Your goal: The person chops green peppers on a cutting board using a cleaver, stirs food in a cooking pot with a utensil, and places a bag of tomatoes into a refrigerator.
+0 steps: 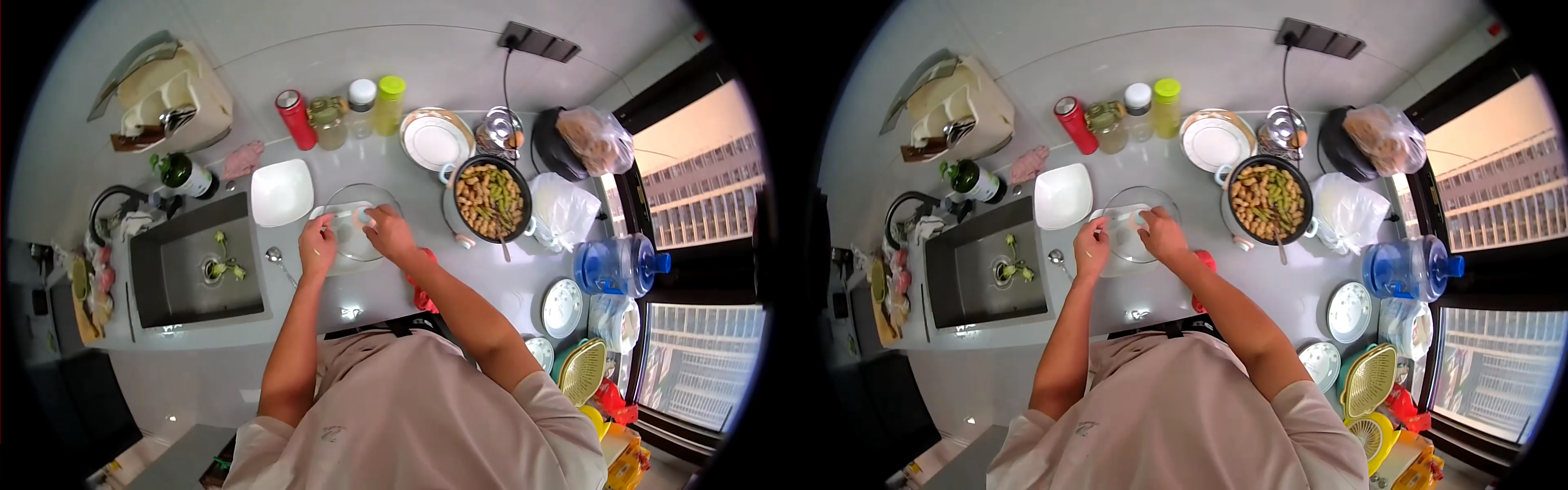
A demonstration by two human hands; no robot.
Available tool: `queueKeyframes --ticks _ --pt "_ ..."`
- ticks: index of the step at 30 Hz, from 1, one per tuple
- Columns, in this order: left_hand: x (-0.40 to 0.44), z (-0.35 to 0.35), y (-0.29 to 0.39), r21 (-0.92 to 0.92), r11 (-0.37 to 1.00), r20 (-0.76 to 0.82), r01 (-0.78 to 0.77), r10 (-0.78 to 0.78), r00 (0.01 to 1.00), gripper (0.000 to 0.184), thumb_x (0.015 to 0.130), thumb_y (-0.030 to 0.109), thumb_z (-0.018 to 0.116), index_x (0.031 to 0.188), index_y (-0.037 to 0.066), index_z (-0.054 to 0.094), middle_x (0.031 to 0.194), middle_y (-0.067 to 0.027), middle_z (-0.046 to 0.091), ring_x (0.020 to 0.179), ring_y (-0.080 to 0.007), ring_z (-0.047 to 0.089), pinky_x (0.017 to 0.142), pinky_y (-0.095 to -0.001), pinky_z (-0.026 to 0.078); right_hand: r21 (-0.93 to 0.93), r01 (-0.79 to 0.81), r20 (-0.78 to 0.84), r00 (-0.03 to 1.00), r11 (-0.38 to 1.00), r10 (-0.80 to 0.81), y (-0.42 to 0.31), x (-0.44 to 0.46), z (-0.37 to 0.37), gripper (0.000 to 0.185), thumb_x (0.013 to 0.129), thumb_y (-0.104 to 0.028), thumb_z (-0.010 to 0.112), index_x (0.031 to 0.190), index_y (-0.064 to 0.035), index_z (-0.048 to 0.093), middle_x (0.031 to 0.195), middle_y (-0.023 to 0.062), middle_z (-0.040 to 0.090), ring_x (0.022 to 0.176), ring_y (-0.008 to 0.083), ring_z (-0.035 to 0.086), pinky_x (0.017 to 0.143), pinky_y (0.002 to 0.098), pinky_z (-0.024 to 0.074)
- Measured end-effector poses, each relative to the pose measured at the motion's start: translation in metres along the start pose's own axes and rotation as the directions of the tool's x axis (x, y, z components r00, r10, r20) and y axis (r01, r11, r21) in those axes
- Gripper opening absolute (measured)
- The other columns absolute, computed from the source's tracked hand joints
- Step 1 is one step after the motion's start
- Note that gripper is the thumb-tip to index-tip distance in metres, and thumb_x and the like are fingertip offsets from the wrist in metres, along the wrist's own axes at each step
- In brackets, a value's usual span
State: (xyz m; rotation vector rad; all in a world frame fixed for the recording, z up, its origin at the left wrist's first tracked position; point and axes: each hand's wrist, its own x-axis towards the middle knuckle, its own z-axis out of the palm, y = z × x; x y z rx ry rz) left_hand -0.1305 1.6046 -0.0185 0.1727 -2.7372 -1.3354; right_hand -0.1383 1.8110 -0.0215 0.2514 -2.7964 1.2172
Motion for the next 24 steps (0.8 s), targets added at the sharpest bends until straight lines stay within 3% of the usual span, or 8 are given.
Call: queueKeyframes --ticks 7,13,16,19,24 --pt "-0.005 -0.01 -0.018 -0.02 0.999 -0.01 0.045 -0.045 0.999 0.04 0.095 -0.004 0.058 0.13 0.007 0.073 0.12 -0.0169 0.073 0.104 -0.033 0.073 0.091 -0.041 0.058 -0.151 -0.173 0.071 0.98 0.973 0.185 -0.003 0.027 0.029 0.043 0.09 -0.021 0.08 0.13 -0.007 0.07 0.128 0.0198 0.066 0.107 0.0431 0.071 0.092 0.0516 0.0598" --pt "0.015 -0.017 0.048 -0.238 0.968 -0.092 -0.076 0.056 0.994 0.042 0.095 -0.007 0.058 0.133 0.005 0.071 0.116 -0.0115 0.071 0.095 -0.0237 0.069 0.082 -0.0341 0.055 -0.145 -0.088 -0.093 0.993 0.986 0.075 -0.032 0.018 -0.03 0.036 0.088 -0.019 0.081 0.123 -0.0105 0.074 0.119 0.0152 0.07 0.099 0.0407 0.073 0.084 0.0486 0.0618" --pt "0.024 -0.001 0.096 -0.282 0.927 -0.143 -0.248 0.215 0.966 0.038 0.097 -0.006 0.06 0.132 0.003 0.071 0.119 -0.0109 0.07 0.086 -0.0193 0.065 0.077 -0.0318 0.054 -0.188 -0.022 -0.275 0.961 0.982 -0.031 -0.04 0.014 -0.091 0.036 0.085 -0.012 0.079 0.12 -0.0093 0.074 0.115 0.0164 0.068 0.098 0.0397 0.072 0.085 0.0499 0.0606" --pt "0.024 0.037 0.135 -0.31 0.887 -0.056 -0.343 0.343 0.938 0.037 0.098 -0.005 0.062 0.132 0.004 0.071 0.122 -0.0111 0.07 0.086 -0.0192 0.065 0.077 -0.0316 0.054 -0.278 -0.068 -0.394 0.918 0.958 -0.049 -0.017 0.011 -0.151 0.037 0.084 -0.01 0.079 0.12 -0.0079 0.073 0.114 0.0171 0.069 0.102 0.0398 0.071 0.087 0.0492 0.0597" --pt "0.017 0.112 0.167 -0.255 0.898 0.185 -0.358 0.409 0.894 0.041 0.095 -0.003 0.062 0.133 0.006 0.071 0.127 -0.0164 0.065 0.097 -0.0338 0.069 0.087 -0.0416 0.057 -0.302 -0.17 -0.489 0.872 0.938 0.0 0.05 -0.002 -0.224 0.037 0.087 -0.011 0.078 0.123 -0.0053 0.074 0.121 0.0189 0.071 0.109 0.0416 0.07 0.093 0.0486 0.0578"
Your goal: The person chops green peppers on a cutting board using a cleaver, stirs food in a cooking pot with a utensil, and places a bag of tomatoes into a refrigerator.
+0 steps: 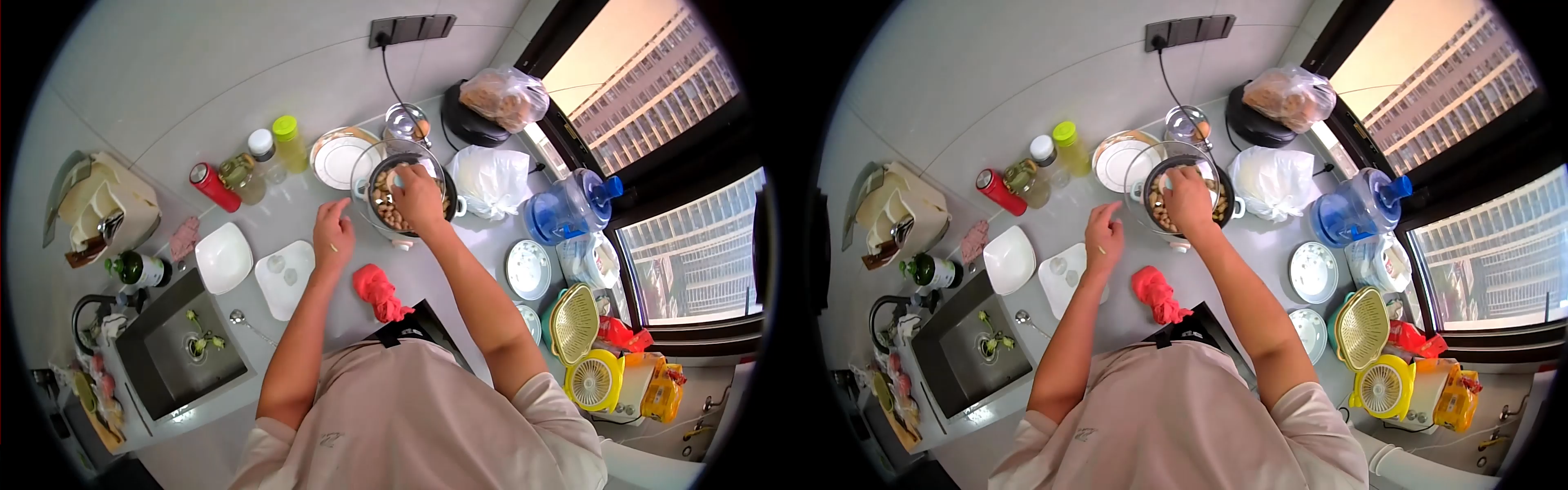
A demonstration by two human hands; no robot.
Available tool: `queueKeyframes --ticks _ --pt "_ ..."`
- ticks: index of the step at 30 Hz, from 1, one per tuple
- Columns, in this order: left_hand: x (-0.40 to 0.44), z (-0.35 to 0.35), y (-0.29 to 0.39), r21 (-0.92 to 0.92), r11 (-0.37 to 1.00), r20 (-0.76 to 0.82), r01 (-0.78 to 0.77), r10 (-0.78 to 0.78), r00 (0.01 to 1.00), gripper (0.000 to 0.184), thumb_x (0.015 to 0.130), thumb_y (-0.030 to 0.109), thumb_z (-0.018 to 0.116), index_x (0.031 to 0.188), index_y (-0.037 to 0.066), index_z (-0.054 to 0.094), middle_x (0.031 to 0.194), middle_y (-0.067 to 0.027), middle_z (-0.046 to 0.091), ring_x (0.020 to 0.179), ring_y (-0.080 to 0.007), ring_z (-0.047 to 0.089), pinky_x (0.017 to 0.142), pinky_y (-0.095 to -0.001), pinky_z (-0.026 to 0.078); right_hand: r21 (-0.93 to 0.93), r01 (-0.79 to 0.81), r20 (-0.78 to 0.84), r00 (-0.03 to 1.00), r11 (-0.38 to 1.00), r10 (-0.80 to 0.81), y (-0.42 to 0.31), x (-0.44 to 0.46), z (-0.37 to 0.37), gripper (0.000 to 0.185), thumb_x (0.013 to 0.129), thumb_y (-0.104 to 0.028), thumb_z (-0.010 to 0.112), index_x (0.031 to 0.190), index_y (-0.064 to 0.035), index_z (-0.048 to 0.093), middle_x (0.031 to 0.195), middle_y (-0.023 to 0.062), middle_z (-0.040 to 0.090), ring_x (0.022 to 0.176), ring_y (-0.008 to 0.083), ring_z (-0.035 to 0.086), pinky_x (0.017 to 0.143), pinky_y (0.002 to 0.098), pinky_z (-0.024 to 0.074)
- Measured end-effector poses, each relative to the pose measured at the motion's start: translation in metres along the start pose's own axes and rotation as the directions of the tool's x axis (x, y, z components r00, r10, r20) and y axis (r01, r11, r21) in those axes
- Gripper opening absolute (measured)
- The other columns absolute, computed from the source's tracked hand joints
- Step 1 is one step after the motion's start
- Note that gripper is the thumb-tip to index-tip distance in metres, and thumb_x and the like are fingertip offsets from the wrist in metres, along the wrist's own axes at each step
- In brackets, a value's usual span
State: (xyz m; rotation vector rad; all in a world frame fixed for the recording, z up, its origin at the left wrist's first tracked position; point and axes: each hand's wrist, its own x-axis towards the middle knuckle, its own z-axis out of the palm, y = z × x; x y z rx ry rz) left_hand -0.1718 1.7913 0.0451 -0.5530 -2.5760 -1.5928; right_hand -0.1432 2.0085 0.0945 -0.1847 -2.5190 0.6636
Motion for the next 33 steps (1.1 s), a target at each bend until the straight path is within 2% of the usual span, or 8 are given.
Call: queueKeyframes --ticks 6,11,13,17,19,23,29,33 --pt "0.009 0.053 0.007 0.05 0.999 0.079 -0.009 0.005 0.997 0.041 0.093 -0.004 0.061 0.132 0.004 0.071 0.122 -0.0162 0.064 0.109 -0.0364 0.066 0.094 -0.0419 0.056 -0.064 -0.175 0.126 0.975 0.982 0.182 0.058 0.005 0.0 0.041 0.087 -0.01 0.079 0.128 -0.0068 0.074 0.123 0.0186 0.07 0.113 0.0405 0.069 0.096 0.0486 0.0582" --pt "0.01 0.067 0.006 0.086 0.996 0.08 0.016 -0.023 0.997 0.042 0.092 -0.003 0.061 0.133 0.003 0.071 0.125 -0.0162 0.064 0.112 -0.0369 0.066 0.097 -0.0427 0.056 -0.016 -0.183 0.145 0.972 0.983 0.183 0.069 0.005 -0.001 0.042 0.087 -0.013 0.08 0.128 -0.0064 0.073 0.124 0.0192 0.069 0.113 0.0408 0.069 0.096 0.0485 0.0587" --pt "0.011 0.072 0.001 0.173 0.981 0.023 -0.086 0.083 0.996 0.041 0.093 -0.004 0.062 0.133 0.004 0.071 0.126 -0.0162 0.066 0.095 -0.0321 0.07 0.085 -0.0395 0.057 -0.005 -0.177 0.162 0.971 0.984 0.176 0.072 0.005 -0.001 0.043 0.087 -0.014 0.08 0.128 -0.006 0.072 0.124 0.0202 0.069 0.114 0.041 0.069 0.095 0.0489 0.0587" --pt "0.009 0.075 0.0 0.17 0.983 0.016 -0.071 0.069 0.998 0.041 0.094 -0.004 0.063 0.134 0.004 0.071 0.127 -0.0167 0.066 0.097 -0.033 0.07 0.085 -0.0399 0.057 0.012 -0.149 0.161 0.976 0.989 0.145 0.076 0.005 0.0 0.044 0.087 -0.016 0.08 0.129 -0.0053 0.071 0.125 0.0208 0.068 0.114 0.0412 0.069 0.095 0.0488 0.0587" --pt "0.008 0.072 0.005 0.117 0.992 0.076 0.047 -0.056 0.996 0.042 0.093 -0.001 0.062 0.134 0.003 0.071 0.13 -0.0163 0.064 0.116 -0.0379 0.066 0.099 -0.0439 0.055 0.001 -0.155 0.164 0.975 0.988 0.153 0.073 0.005 -0.004 0.046 0.087 -0.018 0.08 0.131 -0.0051 0.07 0.127 0.0207 0.068 0.114 0.0411 0.069 0.095 0.0484 0.0588" --pt "0.003 0.068 0.009 0.115 0.992 0.082 0.059 -0.069 0.994 0.043 0.093 -0.001 0.062 0.135 0.004 0.071 0.13 -0.0166 0.064 0.117 -0.0381 0.066 0.099 -0.044 0.055 -0.011 -0.175 0.158 0.972 0.985 0.174 0.064 0.003 -0.016 0.047 0.088 -0.02 0.08 0.132 -0.0058 0.07 0.128 0.019 0.068 0.115 0.0399 0.069 0.095 0.0487 0.0588" --pt "-0.015 0.037 -0.002 0.095 0.992 0.051 0.078 -0.083 0.995 0.044 0.094 0.001 0.064 0.137 0.005 0.07 0.133 -0.0162 0.064 0.099 -0.0333 0.07 0.091 -0.0417 0.057 0.017 -0.076 0.037 0.996 0.997 0.075 0.015 -0.021 -0.028 0.041 0.088 -0.019 0.081 0.126 -0.0094 0.072 0.121 0.0131 0.069 0.11 0.0351 0.07 0.087 0.0456 0.0606" --pt "-0.058 -0.011 -0.013 0.119 0.964 -0.048 0.238 -0.234 0.971 0.042 0.095 -0.001 0.065 0.136 0.005 0.071 0.129 -0.0166 0.066 0.085 -0.0281 0.068 0.083 -0.0391 0.058 0.254 0.106 0.108 0.985 0.961 -0.137 -0.038 -0.067 -0.002 0.032 0.089 -0.016 0.08 0.12 -0.0127 0.075 0.117 0.011 0.07 0.105 0.0338 0.071 0.083 0.0449 0.0613"
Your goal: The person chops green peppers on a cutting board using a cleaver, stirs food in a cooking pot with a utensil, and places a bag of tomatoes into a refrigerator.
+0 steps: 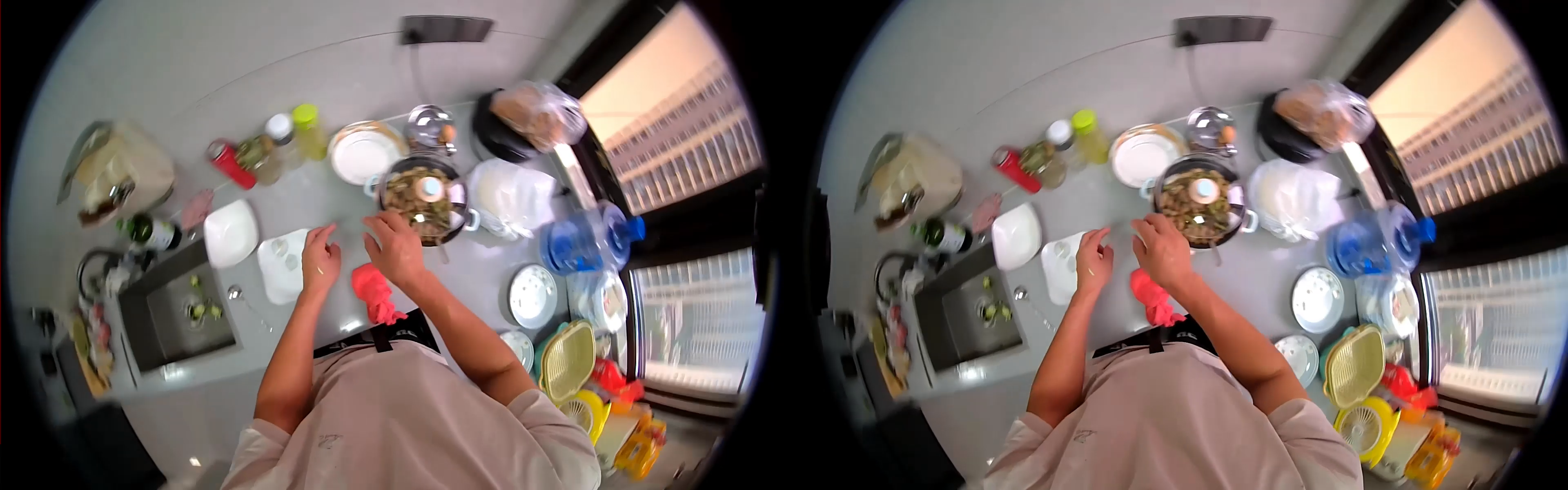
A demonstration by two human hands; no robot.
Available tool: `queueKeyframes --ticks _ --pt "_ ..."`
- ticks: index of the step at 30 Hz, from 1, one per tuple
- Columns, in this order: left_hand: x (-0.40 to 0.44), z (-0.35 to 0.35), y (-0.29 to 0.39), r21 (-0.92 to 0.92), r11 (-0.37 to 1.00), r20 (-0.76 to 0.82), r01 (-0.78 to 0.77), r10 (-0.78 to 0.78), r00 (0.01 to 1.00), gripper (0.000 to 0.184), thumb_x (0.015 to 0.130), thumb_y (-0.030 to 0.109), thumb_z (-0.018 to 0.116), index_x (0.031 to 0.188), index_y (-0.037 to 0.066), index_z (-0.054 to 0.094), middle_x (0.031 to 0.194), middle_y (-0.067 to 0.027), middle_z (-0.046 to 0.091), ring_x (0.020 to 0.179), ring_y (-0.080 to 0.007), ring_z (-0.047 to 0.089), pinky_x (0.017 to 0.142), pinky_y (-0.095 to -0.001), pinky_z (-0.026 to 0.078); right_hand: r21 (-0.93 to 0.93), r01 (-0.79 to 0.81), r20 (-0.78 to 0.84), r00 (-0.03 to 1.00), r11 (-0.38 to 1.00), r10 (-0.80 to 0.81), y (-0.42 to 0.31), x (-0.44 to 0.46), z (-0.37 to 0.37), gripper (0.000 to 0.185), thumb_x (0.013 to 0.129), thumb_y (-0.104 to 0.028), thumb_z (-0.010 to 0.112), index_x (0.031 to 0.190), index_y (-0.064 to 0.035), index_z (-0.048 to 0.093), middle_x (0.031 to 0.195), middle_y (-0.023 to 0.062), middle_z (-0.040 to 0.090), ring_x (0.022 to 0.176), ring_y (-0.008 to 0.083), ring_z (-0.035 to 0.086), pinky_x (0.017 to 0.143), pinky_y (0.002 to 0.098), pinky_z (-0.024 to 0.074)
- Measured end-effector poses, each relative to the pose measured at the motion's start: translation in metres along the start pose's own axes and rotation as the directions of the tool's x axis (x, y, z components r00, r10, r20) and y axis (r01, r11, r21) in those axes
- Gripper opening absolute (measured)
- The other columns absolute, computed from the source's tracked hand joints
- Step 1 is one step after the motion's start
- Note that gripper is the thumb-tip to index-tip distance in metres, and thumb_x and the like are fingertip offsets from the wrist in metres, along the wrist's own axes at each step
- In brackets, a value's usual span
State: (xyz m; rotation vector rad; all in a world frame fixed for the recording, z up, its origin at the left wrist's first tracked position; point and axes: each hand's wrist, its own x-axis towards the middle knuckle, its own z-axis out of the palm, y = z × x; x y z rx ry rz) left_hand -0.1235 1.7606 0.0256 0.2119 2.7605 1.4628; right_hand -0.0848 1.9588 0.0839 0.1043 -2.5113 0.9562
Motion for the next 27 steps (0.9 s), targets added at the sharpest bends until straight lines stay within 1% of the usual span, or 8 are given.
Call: queueKeyframes --ticks 8,14,16,17,21,24,26,27 --pt "-0.133 -0.111 -0.094 0.082 0.949 -0.261 0.304 -0.274 0.925 0.035 0.095 0.002 0.068 0.13 0.003 0.073 0.125 -0.0151 0.066 0.082 -0.0273 0.069 0.081 -0.039 0.058 0.273 0.022 0.394 0.91 0.962 -0.133 -0.077 -0.065 0.127 0.021 0.092 -0.011 0.078 0.113 -0.0109 0.079 0.113 0.0119 0.072 0.1 0.0335 0.072 0.083 0.0442 0.0603" --pt "-0.201 -0.198 -0.164 0.108 0.911 -0.468 0.399 -0.308 0.828 0.036 0.093 0.005 0.069 0.128 0.006 0.074 0.127 -0.0138 0.067 0.1 -0.0345 0.071 0.088 -0.0446 0.058 0.467 0.067 0.496 0.806 0.882 -0.324 -0.209 -0.113 0.19 0.012 0.091 -0.016 0.082 0.102 -0.0113 0.083 0.089 0.0065 0.071 0.076 0.0249 0.071 0.07 0.0374 0.0577" --pt "-0.221 -0.233 -0.181 0.28 0.851 -0.535 0.444 -0.246 0.808 0.036 0.093 0.006 0.069 0.13 0.004 0.072 0.129 -0.0141 0.067 0.099 -0.0309 0.072 0.087 -0.0438 0.057 0.485 0.08 0.6 0.694 0.871 -0.398 -0.262 -0.131 0.213 0.014 0.089 -0.02 0.084 0.102 -0.0134 0.083 0.088 0.005 0.071 0.075 0.0239 0.071 0.069 0.0375 0.0576" --pt "-0.231 -0.251 -0.19 0.308 0.824 -0.558 0.476 -0.248 0.792 0.036 0.093 0.008 0.07 0.128 0.005 0.073 0.129 -0.0122 0.068 0.109 -0.0318 0.07 0.089 -0.0448 0.058 0.489 0.079 0.606 0.685 0.868 -0.404 -0.29 -0.142 0.228 0.015 0.087 -0.023 0.086 0.099 -0.0141 0.084 0.088 0.0045 0.071 0.075 0.0242 0.071 0.068 0.0376 0.0571" --pt "-0.268 -0.328 -0.246 0.407 0.722 -0.505 0.559 -0.332 0.797 0.036 0.092 0.01 0.071 0.128 0.009 0.075 0.132 -0.0076 0.066 0.116 -0.0315 0.067 0.092 -0.0457 0.059 0.458 0.113 0.63 0.658 0.882 -0.412 -0.375 -0.181 0.298 0.013 0.089 -0.028 0.083 0.094 -0.0157 0.082 0.086 0.0039 0.07 0.079 0.0273 0.072 0.071 0.0397 0.0582" --pt "-0.294 -0.383 -0.284 0.443 0.711 -0.506 0.546 -0.304 0.807 0.04 0.085 0.009 0.075 0.125 0.012 0.073 0.133 -0.0119 0.063 0.116 -0.035 0.066 0.093 -0.0472 0.059 0.387 0.142 0.643 0.666 0.911 -0.378 -0.424 -0.192 0.337 0.014 0.089 -0.029 0.083 0.092 -0.0156 0.081 0.086 0.0053 0.071 0.08 0.0288 0.073 0.072 0.0416 0.0588" --pt "-0.31 -0.42 -0.303 0.415 0.72 -0.52 0.556 -0.314 0.795 0.041 0.086 0.009 0.074 0.126 0.012 0.073 0.132 -0.0116 0.063 0.116 -0.0347 0.065 0.093 -0.0475 0.06 0.284 0.121 0.6 0.751 0.951 -0.275 -0.453 -0.184 0.347 0.013 0.088 -0.027 0.083 0.089 -0.0146 0.08 0.084 0.0061 0.072 0.079 0.0311 0.073 0.073 0.0446 0.0588" --pt "-0.316 -0.437 -0.31 0.384 0.728 -0.533 0.567 -0.327 0.781 0.042 0.087 0.009 0.073 0.128 0.013 0.072 0.13 -0.0113 0.063 0.116 -0.0344 0.065 0.093 -0.0478 0.06 0.154 0.132 0.686 0.699 0.979 -0.202 -0.467 -0.174 0.349 0.015 0.088 -0.021 0.081 0.101 -0.0141 0.08 0.094 0.0074 0.074 0.09 0.0322 0.073 0.078 0.0458 0.0593"
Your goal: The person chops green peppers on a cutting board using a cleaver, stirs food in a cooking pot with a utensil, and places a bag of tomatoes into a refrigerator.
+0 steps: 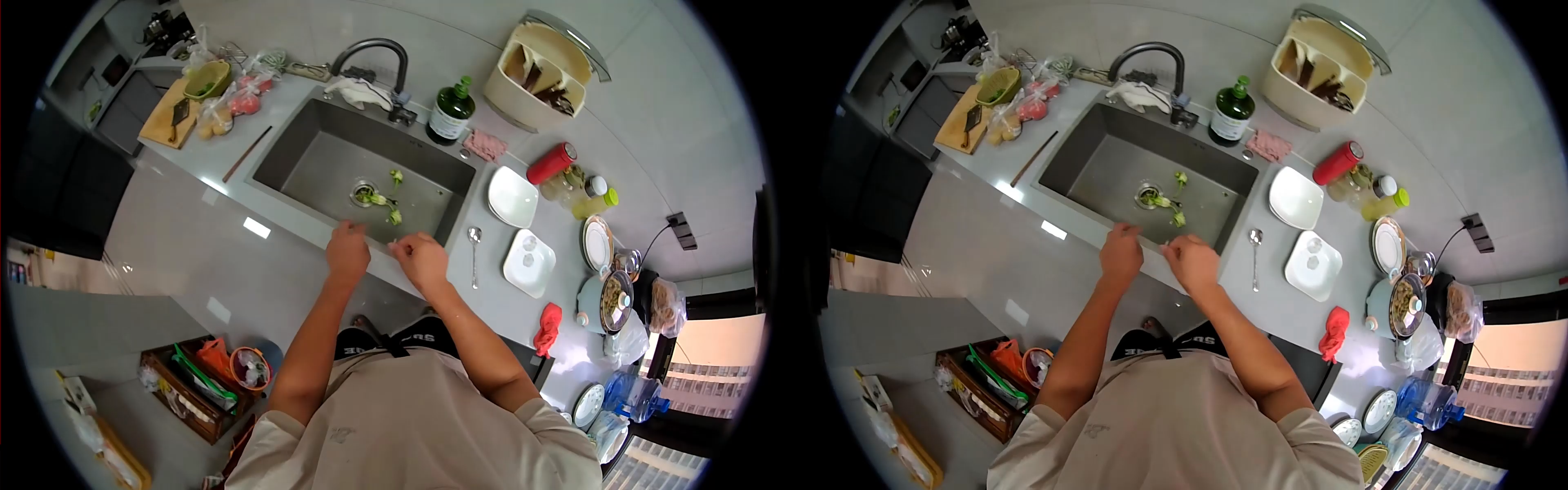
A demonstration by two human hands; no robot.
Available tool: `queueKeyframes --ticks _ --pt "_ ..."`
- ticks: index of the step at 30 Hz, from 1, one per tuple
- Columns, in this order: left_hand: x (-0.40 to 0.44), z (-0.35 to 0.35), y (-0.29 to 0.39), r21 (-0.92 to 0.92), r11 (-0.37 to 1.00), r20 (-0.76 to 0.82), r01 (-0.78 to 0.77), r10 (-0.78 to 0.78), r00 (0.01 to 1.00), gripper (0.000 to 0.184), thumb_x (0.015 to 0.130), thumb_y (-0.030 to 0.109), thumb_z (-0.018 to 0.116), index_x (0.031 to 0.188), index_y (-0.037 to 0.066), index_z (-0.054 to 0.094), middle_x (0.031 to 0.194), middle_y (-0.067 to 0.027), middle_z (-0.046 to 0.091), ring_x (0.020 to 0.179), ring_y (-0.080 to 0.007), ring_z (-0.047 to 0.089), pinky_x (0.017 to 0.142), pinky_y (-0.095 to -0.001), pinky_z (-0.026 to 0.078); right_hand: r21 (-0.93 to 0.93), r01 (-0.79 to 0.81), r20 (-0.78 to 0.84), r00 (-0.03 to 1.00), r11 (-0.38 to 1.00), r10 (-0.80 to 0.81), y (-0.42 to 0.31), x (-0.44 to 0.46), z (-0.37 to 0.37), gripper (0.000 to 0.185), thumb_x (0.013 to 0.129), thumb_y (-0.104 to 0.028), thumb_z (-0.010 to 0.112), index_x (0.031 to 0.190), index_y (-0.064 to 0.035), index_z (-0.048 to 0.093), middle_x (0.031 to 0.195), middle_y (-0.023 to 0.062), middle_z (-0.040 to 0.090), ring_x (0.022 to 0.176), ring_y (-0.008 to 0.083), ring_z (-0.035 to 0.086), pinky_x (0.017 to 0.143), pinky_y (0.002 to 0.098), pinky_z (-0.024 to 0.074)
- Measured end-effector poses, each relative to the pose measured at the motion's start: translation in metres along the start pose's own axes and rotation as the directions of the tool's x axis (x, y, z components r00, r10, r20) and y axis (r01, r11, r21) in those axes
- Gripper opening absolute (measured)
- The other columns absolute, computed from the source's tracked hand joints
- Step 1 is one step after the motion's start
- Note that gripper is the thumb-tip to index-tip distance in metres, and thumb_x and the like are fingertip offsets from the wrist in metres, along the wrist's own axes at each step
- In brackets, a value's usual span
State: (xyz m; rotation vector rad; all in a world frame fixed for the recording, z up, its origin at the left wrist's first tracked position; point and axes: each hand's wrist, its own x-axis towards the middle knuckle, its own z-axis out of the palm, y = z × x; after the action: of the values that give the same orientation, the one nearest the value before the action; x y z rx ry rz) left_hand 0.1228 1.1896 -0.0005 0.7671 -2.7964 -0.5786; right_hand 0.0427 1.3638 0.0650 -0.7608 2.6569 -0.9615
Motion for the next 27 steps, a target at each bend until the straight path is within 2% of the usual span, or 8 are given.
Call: queueKeyframes --ticks 1,3,4,9,13,15,19,27 --pt "0.007 -0.011 -0.015 -0.003 1.0 -0.007 0.0 0.0 1.0 0.042 0.087 0.009 0.073 0.128 0.013 0.072 0.13 -0.0113 0.063 0.116 -0.0344 0.065 0.093 -0.0478 0.06 -0.004 0.006 -0.003 1.0 1.0 -0.007 -0.002 0.011 0.007 0.015 0.088 -0.021 0.081 0.101 -0.0141 0.08 0.094 0.0074 0.074 0.09 0.0322 0.073 0.078 0.0458 0.0593" --pt "0.022 -0.028 -0.045 -0.034 0.996 -0.027 0.078 -0.079 0.997 0.042 0.089 0.009 0.072 0.131 0.013 0.071 0.13 -0.011 0.063 0.116 -0.0345 0.065 0.093 -0.0492 0.06 -0.195 0.193 -0.293 0.924 0.962 -0.245 -0.004 0.036 0.026 0.029 0.089 -0.014 0.077 0.118 -0.013 0.076 0.11 0.0091 0.074 0.104 0.0335 0.07 0.087 0.0459 0.0587" --pt "0.03 -0.033 -0.06 -0.033 0.995 -0.035 0.092 -0.093 0.995 0.042 0.089 0.009 0.072 0.131 0.013 0.071 0.13 -0.011 0.063 0.116 -0.0345 0.065 0.093 -0.0492 0.06 -0.235 0.215 -0.238 0.933 0.948 -0.271 -0.011 0.047 0.028 0.042 0.089 -0.008 0.074 0.131 -0.012 0.07 0.12 0.0108 0.072 0.113 0.0346 0.066 0.095 0.0456 0.0568" --pt "0.064 -0.049 -0.137 -0.135 0.99 -0.142 0.035 -0.054 0.988 0.043 0.092 0.009 0.07 0.135 0.013 0.07 0.136 -0.0121 0.062 0.118 -0.0375 0.064 0.092 -0.0498 0.059 -0.181 0.224 -0.166 0.953 0.958 -0.254 -0.034 0.114 0.089 0.035 0.089 -0.008 0.074 0.124 -0.0104 0.075 0.118 0.0122 0.073 0.111 0.0352 0.067 0.097 0.0456 0.0561" --pt "0.096 -0.086 -0.202 -0.101 0.99 -0.15 0.095 -0.109 0.983 0.043 0.093 0.008 0.069 0.135 0.013 0.069 0.137 -0.013 0.062 0.116 -0.0378 0.066 0.091 -0.0492 0.059 -0.032 0.268 -0.129 0.954 0.963 -0.27 -0.067 0.167 0.16 0.03 0.091 -0.012 0.074 0.12 -0.0098 0.076 0.116 0.0124 0.074 0.11 0.0366 0.068 0.096 0.0465 0.0562" --pt "0.108 -0.115 -0.235 -0.125 0.972 -0.09 0.198 -0.209 0.974 0.043 0.093 0.007 0.07 0.135 0.012 0.069 0.138 -0.0133 0.062 0.113 -0.0377 0.068 0.091 -0.0484 0.059 0.032 0.271 0.022 0.962 0.962 -0.271 -0.095 0.194 0.197 0.028 0.094 -0.016 0.071 0.12 -0.0107 0.076 0.116 0.0128 0.074 0.113 0.0371 0.069 0.097 0.0475 0.0564" --pt "0.125 -0.152 -0.306 -0.117 0.953 -0.175 0.278 -0.295 0.939 0.041 0.094 0.007 0.071 0.135 0.011 0.069 0.136 -0.0133 0.062 0.11 -0.0375 0.069 0.091 -0.048 0.059 0.182 0.301 0.246 0.908 0.936 -0.34 -0.172 0.231 0.24 0.024 0.096 -0.018 0.069 0.118 -0.0122 0.077 0.118 0.0121 0.075 0.111 0.0368 0.07 0.096 0.0487 0.0573" --pt "0.177 -0.185 -0.437 -0.315 0.899 -0.185 0.305 -0.374 0.909 0.035 0.095 0.007 0.07 0.13 0.008 0.072 0.134 -0.016 0.064 0.111 -0.0378 0.068 0.093 -0.0464 0.058 0.145 0.261 0.325 0.898 0.954 -0.295 -0.282 0.292 0.325 0.023 0.096 -0.015 0.07 0.118 -0.0095 0.077 0.113 0.0128 0.076 0.103 0.0353 0.072 0.09 0.0468 0.0585"
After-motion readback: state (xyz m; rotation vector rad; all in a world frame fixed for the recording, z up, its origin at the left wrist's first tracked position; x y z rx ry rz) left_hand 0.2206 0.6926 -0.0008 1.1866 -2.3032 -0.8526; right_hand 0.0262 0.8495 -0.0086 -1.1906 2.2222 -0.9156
